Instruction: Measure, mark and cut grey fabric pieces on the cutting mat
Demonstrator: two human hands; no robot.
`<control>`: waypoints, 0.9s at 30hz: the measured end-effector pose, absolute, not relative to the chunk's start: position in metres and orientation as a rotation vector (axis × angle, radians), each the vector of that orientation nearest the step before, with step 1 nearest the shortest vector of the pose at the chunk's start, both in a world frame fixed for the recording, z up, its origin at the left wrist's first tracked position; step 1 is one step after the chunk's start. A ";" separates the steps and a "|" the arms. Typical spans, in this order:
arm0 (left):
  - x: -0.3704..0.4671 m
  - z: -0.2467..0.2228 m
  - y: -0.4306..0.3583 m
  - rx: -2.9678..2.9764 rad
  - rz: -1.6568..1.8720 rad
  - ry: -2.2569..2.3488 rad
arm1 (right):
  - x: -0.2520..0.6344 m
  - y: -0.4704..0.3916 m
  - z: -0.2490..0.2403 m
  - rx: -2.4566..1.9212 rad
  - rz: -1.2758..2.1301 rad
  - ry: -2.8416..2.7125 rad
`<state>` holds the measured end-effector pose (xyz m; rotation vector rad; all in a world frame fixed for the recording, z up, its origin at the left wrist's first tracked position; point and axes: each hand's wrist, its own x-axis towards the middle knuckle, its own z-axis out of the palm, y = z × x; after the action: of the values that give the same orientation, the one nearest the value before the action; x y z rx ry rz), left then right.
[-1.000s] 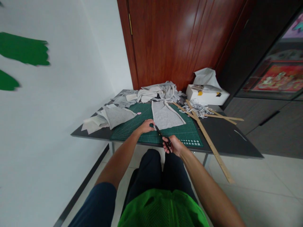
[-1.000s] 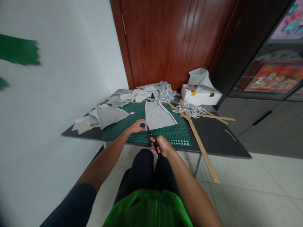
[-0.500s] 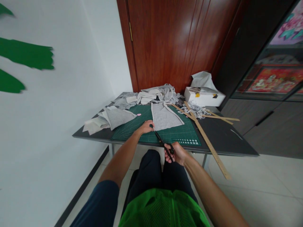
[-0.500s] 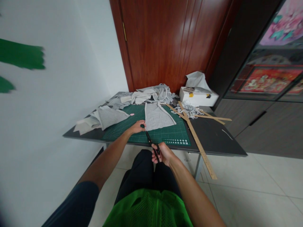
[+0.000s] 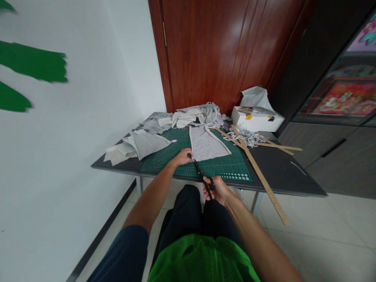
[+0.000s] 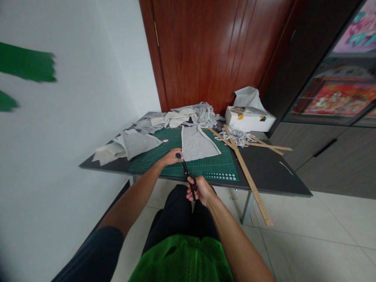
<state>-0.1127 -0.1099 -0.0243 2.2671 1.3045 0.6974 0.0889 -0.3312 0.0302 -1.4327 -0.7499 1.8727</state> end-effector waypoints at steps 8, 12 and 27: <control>-0.113 -0.023 -0.112 2.279 0.694 1.290 | 0.085 -0.328 0.027 -1.430 1.857 -0.775; -0.113 -0.022 -0.113 2.289 0.705 1.282 | 0.083 -0.325 0.023 -1.416 1.848 -0.762; -0.117 -0.025 -0.108 2.276 0.756 1.210 | 0.082 -0.320 0.023 -1.435 1.813 -0.786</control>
<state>-0.1173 -0.1084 -0.0248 2.2765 1.2100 0.7558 0.0818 -0.3203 0.0229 -1.4350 -0.7856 1.8128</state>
